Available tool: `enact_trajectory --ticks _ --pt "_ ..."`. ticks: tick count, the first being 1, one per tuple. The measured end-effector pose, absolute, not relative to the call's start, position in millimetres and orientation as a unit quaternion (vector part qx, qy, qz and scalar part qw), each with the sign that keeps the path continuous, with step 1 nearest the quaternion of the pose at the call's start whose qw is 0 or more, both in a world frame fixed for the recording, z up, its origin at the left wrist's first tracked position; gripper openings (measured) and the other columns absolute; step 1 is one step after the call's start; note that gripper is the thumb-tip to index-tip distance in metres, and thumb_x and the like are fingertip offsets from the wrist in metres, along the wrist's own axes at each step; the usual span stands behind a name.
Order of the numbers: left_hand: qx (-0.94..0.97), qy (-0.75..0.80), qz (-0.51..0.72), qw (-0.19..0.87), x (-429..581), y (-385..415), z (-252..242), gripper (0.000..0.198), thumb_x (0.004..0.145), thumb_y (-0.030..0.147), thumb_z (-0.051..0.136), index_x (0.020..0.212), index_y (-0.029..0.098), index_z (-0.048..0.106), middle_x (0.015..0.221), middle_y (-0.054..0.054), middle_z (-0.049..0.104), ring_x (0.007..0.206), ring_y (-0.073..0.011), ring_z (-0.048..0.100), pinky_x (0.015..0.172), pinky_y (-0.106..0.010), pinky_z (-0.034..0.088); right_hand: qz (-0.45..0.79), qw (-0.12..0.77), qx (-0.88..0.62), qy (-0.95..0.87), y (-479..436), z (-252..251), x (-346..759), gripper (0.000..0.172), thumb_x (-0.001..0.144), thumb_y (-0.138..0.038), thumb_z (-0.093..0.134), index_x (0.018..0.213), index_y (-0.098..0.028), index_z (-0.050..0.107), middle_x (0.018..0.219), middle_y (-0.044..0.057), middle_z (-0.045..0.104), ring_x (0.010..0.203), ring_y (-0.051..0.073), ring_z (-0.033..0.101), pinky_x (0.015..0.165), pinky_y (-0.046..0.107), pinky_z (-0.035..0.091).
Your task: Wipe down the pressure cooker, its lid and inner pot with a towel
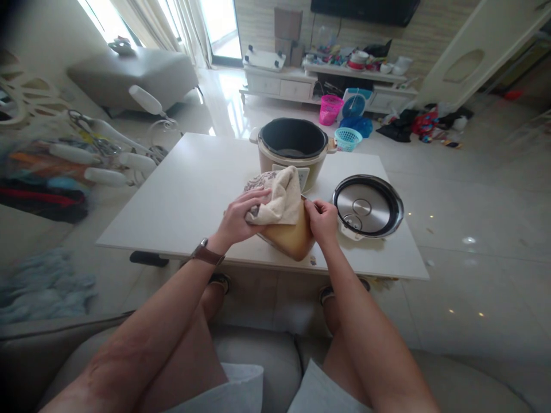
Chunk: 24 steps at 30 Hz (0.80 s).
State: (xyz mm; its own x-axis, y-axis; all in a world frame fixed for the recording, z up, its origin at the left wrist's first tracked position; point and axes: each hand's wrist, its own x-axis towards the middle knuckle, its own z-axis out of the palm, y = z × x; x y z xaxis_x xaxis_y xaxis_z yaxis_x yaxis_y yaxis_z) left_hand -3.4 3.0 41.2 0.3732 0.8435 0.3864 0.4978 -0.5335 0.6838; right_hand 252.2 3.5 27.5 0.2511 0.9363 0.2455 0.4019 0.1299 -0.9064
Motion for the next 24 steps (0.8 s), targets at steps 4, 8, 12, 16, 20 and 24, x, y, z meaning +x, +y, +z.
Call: enact_trajectory --ticks 4,8,12,16,20,24 --pt "0.813 0.421 0.344 0.208 4 -2 45 0.052 0.077 0.028 0.087 0.126 0.025 0.071 0.159 -0.011 0.063 0.155 -0.0348 0.050 0.128 -0.051 0.042 0.245 0.505 -0.617 -0.552 4 28 251 0.057 0.089 -0.067 0.060 0.058 -0.025 0.038 0.058 -0.006 0.030 0.060 0.011 0.028 0.057 0.028 0.024" --pt "0.791 0.395 0.413 0.218 3 6 40 0.068 0.082 0.035 0.085 0.146 0.023 0.065 0.159 -0.012 0.063 0.148 -0.0307 0.059 0.126 -0.044 0.045 0.220 0.495 -0.632 -0.555 5 27 249 0.067 0.089 -0.076 0.060 0.057 -0.025 0.032 0.060 -0.006 0.024 0.060 0.011 0.025 0.057 0.029 0.021" --pt "0.750 0.406 0.458 0.252 3 18 25 0.056 0.086 0.036 0.078 0.141 0.021 0.073 0.155 -0.012 0.066 0.145 -0.0316 0.062 0.126 -0.045 0.045 0.212 0.503 -0.632 -0.550 7 23 250 0.071 0.088 -0.082 0.060 0.056 -0.025 0.032 0.058 -0.006 0.024 0.059 0.011 0.025 0.056 0.030 0.019" --pt "0.636 0.496 0.477 0.348 4 30 6 0.043 0.089 0.039 0.072 0.124 0.016 0.081 0.131 -0.010 0.080 0.129 -0.0338 0.072 0.118 -0.045 0.052 0.207 0.519 -0.626 -0.543 7 21 253 0.072 0.088 -0.083 0.061 0.055 -0.026 0.031 0.057 -0.006 0.025 0.058 0.010 0.024 0.056 0.031 0.018" --pt "0.558 0.540 0.495 0.390 3 38 -5 0.041 0.092 0.042 0.069 0.120 0.015 0.082 0.125 -0.009 0.082 0.127 -0.0339 0.073 0.114 -0.044 0.054 0.193 0.515 -0.629 -0.550 7 20 253 0.074 0.088 -0.084 0.060 0.055 -0.026 0.029 0.055 -0.006 0.024 0.056 0.010 0.024 0.055 0.032 0.018" --pt "0.592 0.536 0.504 0.331 4 31 0 0.044 0.093 0.044 0.069 0.124 0.017 0.081 0.131 -0.010 0.080 0.131 -0.0347 0.071 0.117 -0.045 0.053 0.189 0.508 -0.632 -0.554 9 20 252 0.073 0.089 -0.082 0.060 0.055 -0.026 0.028 0.054 -0.007 0.022 0.056 0.010 0.023 0.056 0.032 0.018"
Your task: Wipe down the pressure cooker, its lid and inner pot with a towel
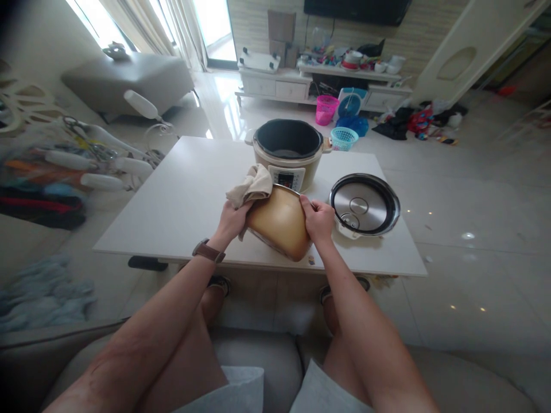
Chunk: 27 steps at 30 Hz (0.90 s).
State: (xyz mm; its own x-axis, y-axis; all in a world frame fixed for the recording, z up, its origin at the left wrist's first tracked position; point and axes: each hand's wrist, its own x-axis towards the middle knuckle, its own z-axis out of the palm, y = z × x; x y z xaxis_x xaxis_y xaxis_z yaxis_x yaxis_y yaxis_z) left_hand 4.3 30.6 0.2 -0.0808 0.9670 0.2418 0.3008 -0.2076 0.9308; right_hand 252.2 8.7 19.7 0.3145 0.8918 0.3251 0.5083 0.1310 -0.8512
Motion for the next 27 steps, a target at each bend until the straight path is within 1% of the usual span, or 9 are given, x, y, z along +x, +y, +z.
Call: enact_trajectory --ticks 3,6,8,9,13,17,19,23,27 --pt "0.711 0.461 0.474 0.239 8 16 13 0.044 0.088 0.042 0.073 0.126 0.020 0.081 0.138 -0.010 0.077 0.137 -0.0353 0.067 0.122 -0.049 0.049 0.192 0.510 -0.632 -0.551 10 18 252 0.068 0.091 -0.074 0.062 0.055 -0.026 0.029 0.055 -0.006 0.023 0.057 0.010 0.024 0.056 0.031 0.019" --pt "0.824 0.331 0.429 0.166 12 4 23 0.048 0.088 0.036 0.072 0.136 0.027 0.077 0.155 -0.006 0.067 0.152 -0.0326 0.055 0.131 -0.052 0.040 0.206 0.508 -0.632 -0.548 11 15 253 0.055 0.089 -0.061 0.062 0.055 -0.025 0.037 0.056 -0.005 0.029 0.060 0.011 0.028 0.056 0.029 0.022" --pt "0.839 0.305 0.426 0.146 13 2 24 0.050 0.090 0.030 0.067 0.139 0.030 0.075 0.158 -0.005 0.065 0.155 -0.0305 0.052 0.131 -0.053 0.040 0.213 0.509 -0.630 -0.546 11 15 253 0.047 0.087 -0.055 0.060 0.056 -0.024 0.042 0.058 -0.005 0.032 0.061 0.012 0.029 0.057 0.028 0.025" --pt "0.833 0.310 0.434 0.145 13 3 24 0.050 0.091 0.029 0.066 0.140 0.030 0.075 0.157 -0.004 0.065 0.154 -0.0300 0.053 0.130 -0.052 0.041 0.212 0.511 -0.630 -0.545 11 15 252 0.047 0.087 -0.055 0.059 0.056 -0.024 0.042 0.058 -0.005 0.031 0.061 0.012 0.029 0.057 0.029 0.024" --pt "0.768 0.368 0.484 0.199 12 14 15 0.046 0.091 0.028 0.065 0.136 0.025 0.078 0.150 -0.007 0.071 0.145 -0.0306 0.062 0.125 -0.049 0.047 0.211 0.515 -0.635 -0.536 11 16 250 0.062 0.088 -0.068 0.061 0.056 -0.026 0.030 0.058 -0.006 0.023 0.060 0.011 0.025 0.056 0.030 0.020" --pt "0.656 0.442 0.525 0.315 10 27 3 0.042 0.087 0.034 0.073 0.125 0.018 0.082 0.134 -0.010 0.079 0.129 -0.0342 0.072 0.119 -0.047 0.052 0.219 0.522 -0.630 -0.532 13 14 254 0.070 0.087 -0.079 0.063 0.055 -0.026 0.031 0.057 -0.006 0.024 0.059 0.011 0.024 0.055 0.030 0.018" --pt "0.588 0.469 0.544 0.372 10 33 -5 0.042 0.086 0.038 0.076 0.121 0.017 0.083 0.128 -0.010 0.081 0.126 -0.0352 0.073 0.117 -0.047 0.054 0.221 0.531 -0.623 -0.530 13 11 258 0.072 0.085 -0.082 0.063 0.054 -0.026 0.030 0.057 -0.006 0.024 0.058 0.011 0.023 0.055 0.030 0.018" --pt "0.471 0.519 0.547 0.458 8 43 -21 0.049 0.086 0.045 0.076 0.125 0.017 0.081 0.131 -0.010 0.080 0.131 -0.0364 0.070 0.116 -0.049 0.053 0.235 0.542 -0.608 -0.530 14 8 264 0.073 0.083 -0.086 0.062 0.055 -0.027 0.029 0.057 -0.006 0.024 0.058 0.011 0.023 0.055 0.031 0.019" --pt "0.443 0.557 0.526 0.467 8 44 -24 0.049 0.085 0.045 0.075 0.124 0.016 0.081 0.128 -0.011 0.081 0.130 -0.0359 0.070 0.116 -0.049 0.054 0.219 0.514 -0.615 -0.557 15 13 268 0.068 0.089 -0.080 0.058 0.057 -0.027 0.030 0.057 -0.006 0.024 0.058 0.011 0.025 0.056 0.032 0.020"
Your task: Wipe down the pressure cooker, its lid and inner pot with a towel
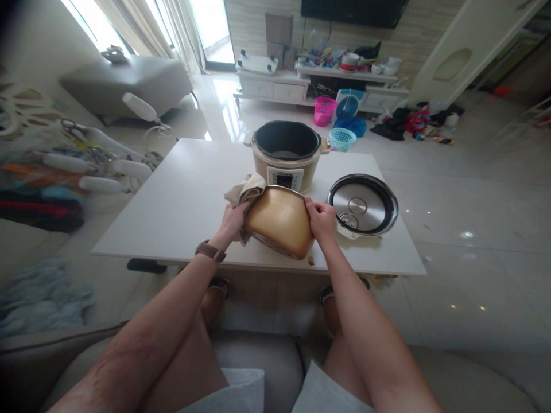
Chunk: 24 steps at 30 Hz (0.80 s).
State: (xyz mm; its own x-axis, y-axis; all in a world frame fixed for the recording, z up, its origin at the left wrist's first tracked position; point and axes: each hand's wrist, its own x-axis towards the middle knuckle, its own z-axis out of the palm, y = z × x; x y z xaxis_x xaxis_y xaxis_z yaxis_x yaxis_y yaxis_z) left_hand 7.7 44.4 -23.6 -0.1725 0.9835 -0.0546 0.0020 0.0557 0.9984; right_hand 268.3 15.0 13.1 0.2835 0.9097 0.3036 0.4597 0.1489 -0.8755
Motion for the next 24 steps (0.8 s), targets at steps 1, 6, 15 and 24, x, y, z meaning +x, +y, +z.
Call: enact_trajectory --ticks 1,6,15,24 --pt "0.452 0.556 0.525 0.459 9 43 -21 0.048 0.085 0.046 0.075 0.123 0.016 0.081 0.128 -0.010 0.081 0.131 -0.0357 0.070 0.116 -0.048 0.053 0.206 0.503 -0.617 -0.569 15 16 269 0.065 0.091 -0.076 0.057 0.057 -0.027 0.030 0.057 -0.006 0.025 0.058 0.012 0.026 0.057 0.032 0.021" --pt "0.515 0.530 0.537 0.407 21 28 -3 0.043 0.088 0.045 0.072 0.118 0.017 0.082 0.126 -0.008 0.082 0.129 -0.0346 0.071 0.117 -0.045 0.052 0.173 0.475 -0.619 -0.601 14 38 267 0.053 0.094 -0.058 0.053 0.057 -0.026 0.032 0.056 -0.004 0.029 0.059 0.013 0.031 0.058 0.034 0.022" --pt "0.650 0.459 0.512 0.322 34 7 -2 0.045 0.081 0.038 0.077 0.123 0.021 0.082 0.130 -0.008 0.081 0.131 -0.0347 0.071 0.122 -0.048 0.051 0.183 0.436 -0.668 -0.575 5 41 272 0.073 0.085 -0.077 0.067 0.050 -0.025 0.030 0.051 -0.005 0.022 0.054 0.010 0.023 0.053 0.033 0.015" --pt "0.465 0.549 0.536 0.441 38 30 -28 0.048 0.088 0.045 0.070 0.126 0.017 0.078 0.133 -0.010 0.079 0.132 -0.0323 0.070 0.115 -0.046 0.056 0.222 0.469 -0.649 -0.556 9 33 280 0.073 0.082 -0.076 0.071 0.049 -0.025 0.030 0.052 -0.006 0.023 0.053 0.009 0.021 0.052 0.032 0.013"
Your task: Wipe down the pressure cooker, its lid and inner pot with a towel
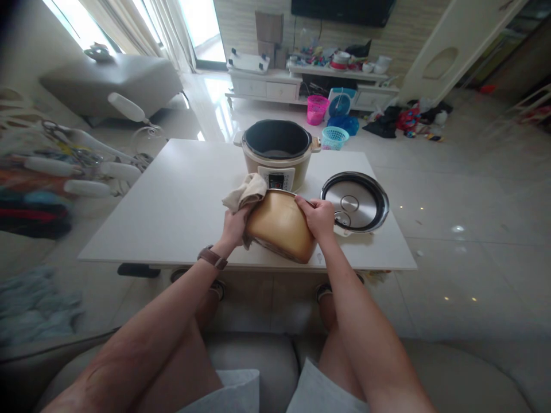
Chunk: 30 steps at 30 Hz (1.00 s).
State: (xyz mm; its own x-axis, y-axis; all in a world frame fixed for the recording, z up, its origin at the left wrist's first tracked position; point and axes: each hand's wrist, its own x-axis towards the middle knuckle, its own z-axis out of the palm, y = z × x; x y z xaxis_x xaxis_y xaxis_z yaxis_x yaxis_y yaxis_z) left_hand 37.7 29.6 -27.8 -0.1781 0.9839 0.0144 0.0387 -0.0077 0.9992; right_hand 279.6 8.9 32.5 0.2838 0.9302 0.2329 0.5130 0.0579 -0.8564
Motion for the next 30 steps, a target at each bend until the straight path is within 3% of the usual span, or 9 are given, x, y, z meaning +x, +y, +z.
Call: enact_trajectory --ticks 6,12,18,25,30 --pt "0.351 0.623 0.472 0.516 33 37 -43 0.048 0.086 0.045 0.069 0.123 0.014 0.079 0.128 -0.016 0.080 0.125 -0.0365 0.074 0.105 -0.051 0.062 0.219 0.475 -0.642 -0.561 10 29 282 0.075 0.082 -0.077 0.071 0.048 -0.025 0.029 0.051 -0.006 0.022 0.053 0.009 0.021 0.052 0.032 0.014" --pt "0.517 0.533 0.569 0.353 29 27 -21 0.051 0.087 0.049 0.072 0.126 0.017 0.079 0.131 -0.011 0.080 0.132 -0.0335 0.070 0.118 -0.046 0.053 0.261 0.514 -0.617 -0.536 13 15 279 0.076 0.080 -0.084 0.067 0.051 -0.026 0.027 0.054 -0.006 0.024 0.055 0.009 0.020 0.052 0.031 0.015" --pt "0.699 0.426 0.528 0.225 12 19 -3 0.049 0.087 0.052 0.069 0.124 0.022 0.082 0.141 -0.010 0.076 0.142 -0.0334 0.064 0.127 -0.049 0.045 0.297 0.509 -0.617 -0.521 17 2 264 0.076 0.078 -0.093 0.058 0.055 -0.026 0.030 0.056 -0.005 0.026 0.058 0.010 0.024 0.053 0.030 0.018" --pt "0.560 0.520 0.562 0.317 14 31 -6 0.042 0.084 0.045 0.073 0.114 0.018 0.083 0.120 -0.010 0.083 0.125 -0.0323 0.073 0.116 -0.044 0.054 0.272 0.527 -0.614 -0.520 19 -2 260 0.076 0.081 -0.089 0.059 0.054 -0.026 0.027 0.056 -0.005 0.024 0.058 0.010 0.021 0.054 0.030 0.017" --pt "0.475 0.561 0.553 0.391 10 41 -14 0.050 0.085 0.048 0.073 0.123 0.017 0.081 0.130 -0.010 0.080 0.129 -0.0323 0.071 0.111 -0.041 0.057 0.271 0.529 -0.619 -0.514 18 -1 261 0.077 0.079 -0.092 0.059 0.053 -0.027 0.026 0.056 -0.005 0.023 0.057 0.010 0.021 0.054 0.031 0.017"
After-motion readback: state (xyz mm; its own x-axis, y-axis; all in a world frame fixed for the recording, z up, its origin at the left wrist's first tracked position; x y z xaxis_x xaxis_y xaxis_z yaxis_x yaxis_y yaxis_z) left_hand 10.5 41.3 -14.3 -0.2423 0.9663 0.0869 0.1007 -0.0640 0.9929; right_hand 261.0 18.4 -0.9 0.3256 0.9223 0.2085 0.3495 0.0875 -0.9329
